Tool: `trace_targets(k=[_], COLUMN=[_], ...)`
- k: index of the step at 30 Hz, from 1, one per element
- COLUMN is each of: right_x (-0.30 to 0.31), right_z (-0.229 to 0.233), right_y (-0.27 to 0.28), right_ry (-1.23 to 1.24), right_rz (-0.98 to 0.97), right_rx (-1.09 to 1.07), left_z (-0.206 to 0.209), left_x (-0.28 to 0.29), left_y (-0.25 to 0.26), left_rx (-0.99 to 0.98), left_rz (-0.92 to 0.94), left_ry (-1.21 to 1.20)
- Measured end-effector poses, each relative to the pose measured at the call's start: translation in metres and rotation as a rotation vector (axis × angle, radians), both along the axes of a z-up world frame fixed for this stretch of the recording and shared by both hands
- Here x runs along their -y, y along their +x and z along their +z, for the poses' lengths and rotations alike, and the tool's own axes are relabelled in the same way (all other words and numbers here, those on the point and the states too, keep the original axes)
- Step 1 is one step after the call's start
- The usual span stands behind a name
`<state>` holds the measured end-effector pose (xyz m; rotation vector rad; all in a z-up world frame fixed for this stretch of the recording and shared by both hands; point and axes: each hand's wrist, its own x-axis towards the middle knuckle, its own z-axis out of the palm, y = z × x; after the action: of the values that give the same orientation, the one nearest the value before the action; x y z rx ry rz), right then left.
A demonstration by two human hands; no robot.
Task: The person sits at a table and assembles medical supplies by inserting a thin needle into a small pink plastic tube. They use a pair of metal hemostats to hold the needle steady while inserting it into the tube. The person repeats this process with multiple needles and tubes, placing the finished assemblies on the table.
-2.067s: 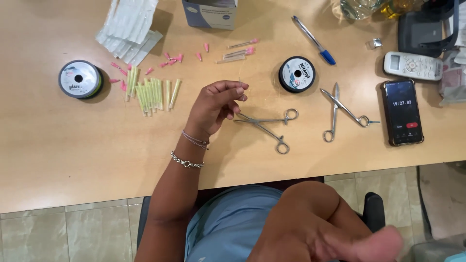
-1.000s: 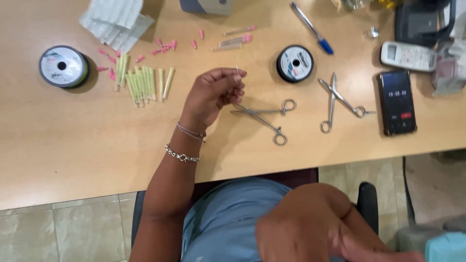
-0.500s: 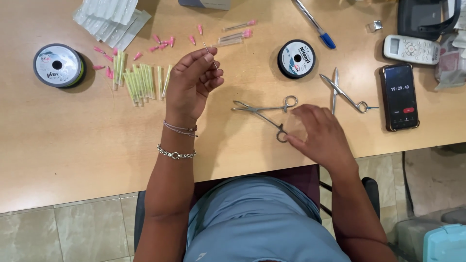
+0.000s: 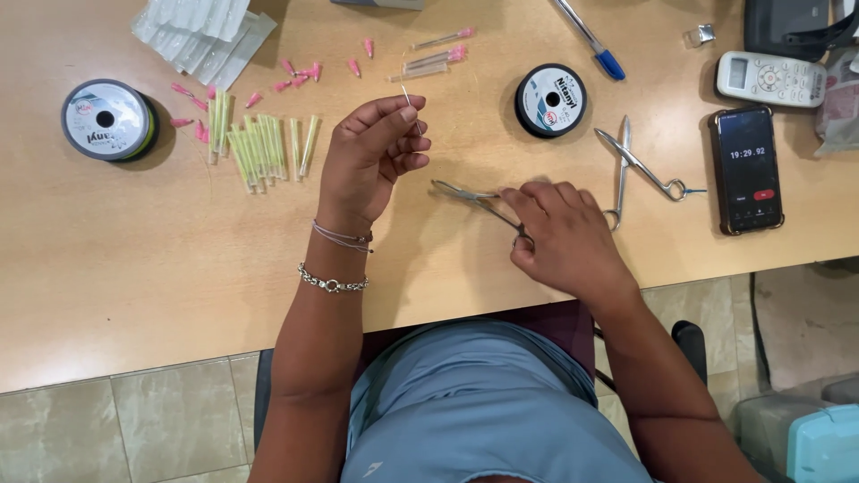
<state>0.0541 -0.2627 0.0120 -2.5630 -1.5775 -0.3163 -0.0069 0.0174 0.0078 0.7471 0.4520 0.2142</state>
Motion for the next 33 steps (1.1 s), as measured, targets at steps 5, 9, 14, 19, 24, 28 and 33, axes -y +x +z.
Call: trace_targets(k=[5,9,14,19,24,28,33], right_x=[-0.027,-0.049,-0.052,-0.027,-0.017,-0.012,-0.001], right_z=[0.002,-0.022,0.003,0.025,0.038,0.035,0.005], right_y=[0.000,0.007,0.015,0.037,0.038,0.040,0.053], right_ry=[-0.026,0.118,0.170,0.409,0.686,0.792,1.077], right_rz=[0.001,0.058,0.139,0.004,-0.100,-0.166,-0.130], right_rx=[0.020,0.207,0.221,-0.265,-0.758,-0.891,-1.128], left_z=[-0.001,0.000,0.001,0.002,0.004,0.006,0.004], left_x=[0.002,0.001,-0.002,-0.003,-0.002,-0.002,-0.002], left_y=[0.001,0.001,0.001,-0.001,-0.001,-0.001,-0.001], left_rx=[0.008,0.001,-0.003,0.008,0.002,-0.007,-0.002], left_rz=[-0.011,-0.014,-0.009,-0.013,-0.009,-0.009,-0.017], left_ry=[0.000,0.015,0.017,0.014,0.015,0.021,0.015])
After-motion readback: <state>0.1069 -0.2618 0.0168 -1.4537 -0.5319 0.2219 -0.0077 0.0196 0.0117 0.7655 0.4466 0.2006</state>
